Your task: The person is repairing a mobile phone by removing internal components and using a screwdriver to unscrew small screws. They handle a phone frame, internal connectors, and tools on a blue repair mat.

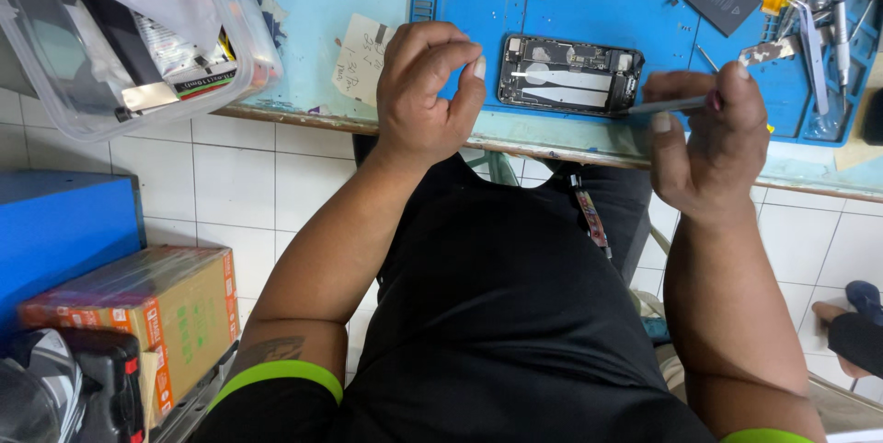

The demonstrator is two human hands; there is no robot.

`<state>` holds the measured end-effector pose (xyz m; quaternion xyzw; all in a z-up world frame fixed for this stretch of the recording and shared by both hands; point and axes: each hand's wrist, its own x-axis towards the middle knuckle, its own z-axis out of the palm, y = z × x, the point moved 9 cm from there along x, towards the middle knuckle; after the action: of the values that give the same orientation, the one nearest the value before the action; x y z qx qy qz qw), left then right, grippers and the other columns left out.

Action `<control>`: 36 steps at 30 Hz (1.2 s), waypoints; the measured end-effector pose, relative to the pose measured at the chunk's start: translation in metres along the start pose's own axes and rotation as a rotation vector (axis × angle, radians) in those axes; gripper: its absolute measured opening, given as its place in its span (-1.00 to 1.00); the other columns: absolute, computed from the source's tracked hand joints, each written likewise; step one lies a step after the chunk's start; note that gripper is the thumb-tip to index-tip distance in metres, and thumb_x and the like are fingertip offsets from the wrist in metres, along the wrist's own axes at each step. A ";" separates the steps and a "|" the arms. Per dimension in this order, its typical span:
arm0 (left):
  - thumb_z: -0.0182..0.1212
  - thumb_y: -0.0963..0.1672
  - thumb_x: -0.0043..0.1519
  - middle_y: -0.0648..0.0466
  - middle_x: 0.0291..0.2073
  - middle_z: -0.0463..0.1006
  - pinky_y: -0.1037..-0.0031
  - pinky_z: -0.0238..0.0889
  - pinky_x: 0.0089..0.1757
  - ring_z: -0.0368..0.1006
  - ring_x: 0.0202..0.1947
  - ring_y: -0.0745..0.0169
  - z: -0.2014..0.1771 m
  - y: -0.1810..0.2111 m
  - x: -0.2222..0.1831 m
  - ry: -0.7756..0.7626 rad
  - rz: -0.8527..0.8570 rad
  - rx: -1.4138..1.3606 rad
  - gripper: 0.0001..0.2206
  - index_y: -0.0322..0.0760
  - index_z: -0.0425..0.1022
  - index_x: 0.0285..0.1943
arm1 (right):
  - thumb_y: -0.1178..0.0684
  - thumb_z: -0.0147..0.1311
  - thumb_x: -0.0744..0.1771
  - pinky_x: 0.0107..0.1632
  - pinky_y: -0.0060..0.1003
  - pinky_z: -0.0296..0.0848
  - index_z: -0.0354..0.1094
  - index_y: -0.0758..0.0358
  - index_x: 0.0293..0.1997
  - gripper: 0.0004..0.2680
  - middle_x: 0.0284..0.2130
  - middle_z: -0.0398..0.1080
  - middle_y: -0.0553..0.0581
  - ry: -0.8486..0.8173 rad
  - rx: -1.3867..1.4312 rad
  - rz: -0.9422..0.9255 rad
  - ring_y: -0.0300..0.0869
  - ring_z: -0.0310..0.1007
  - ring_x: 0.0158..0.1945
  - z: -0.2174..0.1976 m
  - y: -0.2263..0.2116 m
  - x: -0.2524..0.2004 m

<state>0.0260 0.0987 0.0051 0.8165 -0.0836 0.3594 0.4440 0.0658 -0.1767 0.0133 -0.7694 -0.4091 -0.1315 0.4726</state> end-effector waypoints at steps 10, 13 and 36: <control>0.34 -0.31 0.22 0.03 -0.12 0.51 0.38 0.40 -0.05 0.49 -0.08 0.11 0.001 -0.001 0.003 0.002 -0.034 -0.036 -0.82 -0.32 0.50 -0.07 | 0.35 0.21 0.39 -0.27 -0.27 0.34 -0.12 0.06 0.58 -0.39 -0.17 0.55 0.27 -0.002 -0.240 -0.055 -0.11 0.43 -0.32 -0.003 -0.005 0.002; 0.34 -0.31 0.22 0.02 -0.13 0.51 0.38 0.40 -0.05 0.49 -0.08 0.12 0.004 -0.002 0.004 -0.017 -0.043 -0.032 -0.83 -0.33 0.51 -0.07 | 0.32 0.26 0.41 -0.25 -0.27 0.40 -0.14 0.04 0.60 -0.38 -0.16 0.53 0.26 0.015 -0.212 -0.065 -0.08 0.50 -0.28 -0.002 -0.006 -0.001; 0.30 -0.28 0.29 -0.03 -0.13 0.53 0.37 0.42 -0.04 0.51 -0.08 0.08 0.013 0.002 0.006 -0.094 -0.066 0.025 -0.93 -0.38 0.53 -0.11 | 0.30 0.22 0.46 -0.14 -0.27 0.59 -0.05 0.16 0.17 -0.65 -0.16 0.47 0.39 0.628 0.039 0.189 -0.05 0.56 -0.20 -0.111 0.055 -0.082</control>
<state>0.0366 0.0886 0.0057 0.8404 -0.0728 0.3066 0.4410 0.0761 -0.3226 -0.0117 -0.7166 -0.1724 -0.3101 0.6005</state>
